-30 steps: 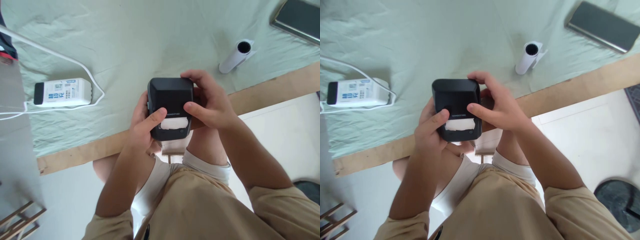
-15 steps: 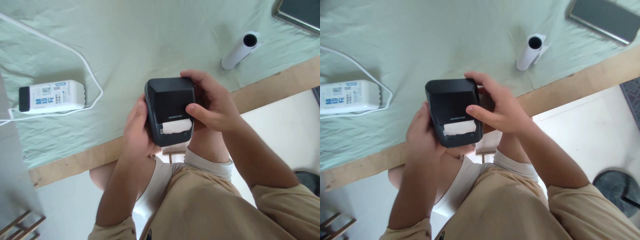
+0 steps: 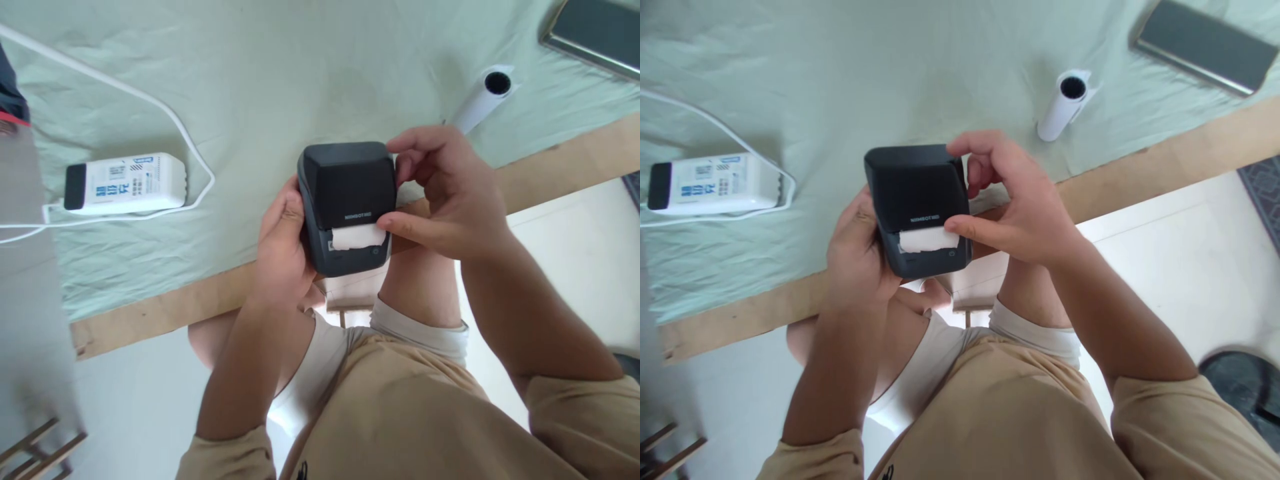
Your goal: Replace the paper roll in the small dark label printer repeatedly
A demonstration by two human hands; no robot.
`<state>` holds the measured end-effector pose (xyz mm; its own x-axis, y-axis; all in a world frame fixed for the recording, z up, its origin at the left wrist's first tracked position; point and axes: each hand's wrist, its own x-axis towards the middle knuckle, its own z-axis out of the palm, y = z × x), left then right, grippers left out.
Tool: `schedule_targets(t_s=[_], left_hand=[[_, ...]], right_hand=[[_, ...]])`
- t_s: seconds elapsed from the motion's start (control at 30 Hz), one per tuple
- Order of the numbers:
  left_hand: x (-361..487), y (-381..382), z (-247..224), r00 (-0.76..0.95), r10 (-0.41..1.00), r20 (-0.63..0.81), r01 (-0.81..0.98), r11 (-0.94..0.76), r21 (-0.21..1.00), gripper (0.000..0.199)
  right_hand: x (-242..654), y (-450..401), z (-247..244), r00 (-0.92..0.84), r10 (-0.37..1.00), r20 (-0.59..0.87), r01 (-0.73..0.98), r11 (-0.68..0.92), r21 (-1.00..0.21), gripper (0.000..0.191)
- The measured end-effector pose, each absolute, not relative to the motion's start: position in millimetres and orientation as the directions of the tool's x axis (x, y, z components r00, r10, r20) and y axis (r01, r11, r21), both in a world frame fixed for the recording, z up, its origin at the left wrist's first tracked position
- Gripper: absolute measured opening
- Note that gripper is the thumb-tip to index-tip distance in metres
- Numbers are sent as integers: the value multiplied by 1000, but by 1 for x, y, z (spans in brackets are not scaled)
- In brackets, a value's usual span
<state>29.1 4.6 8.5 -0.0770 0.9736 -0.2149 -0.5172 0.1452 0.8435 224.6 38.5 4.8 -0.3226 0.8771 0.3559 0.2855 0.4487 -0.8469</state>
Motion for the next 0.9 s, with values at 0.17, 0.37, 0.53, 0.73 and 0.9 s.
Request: schedule_targets(t_s=[0.17, 0.37, 0.53, 0.73, 0.9], left_hand=[[28, 4, 11, -86, 953, -292, -471, 219, 854, 29], [26, 3, 8, -76, 946, -314, -463, 245, 852, 26], [30, 5, 11, -75, 943, -324, -488, 249, 837, 40], [27, 0, 18, 11, 963, -268, -416, 248, 875, 35], [24, -3, 12, 45, 972, -232, -455, 227, 861, 25]], right_hand=[[220, 34, 18, -235, 861, 451, 340, 507, -792, 34], [200, 38, 41, 21, 833, 553, 279, 526, -803, 22], [199, 47, 45, -281, 821, 497, 554, 561, -615, 13], [204, 63, 53, -609, 772, 183, 732, 636, -245, 24], [215, 56, 73, -579, 797, 173, 649, 579, -494, 36]])
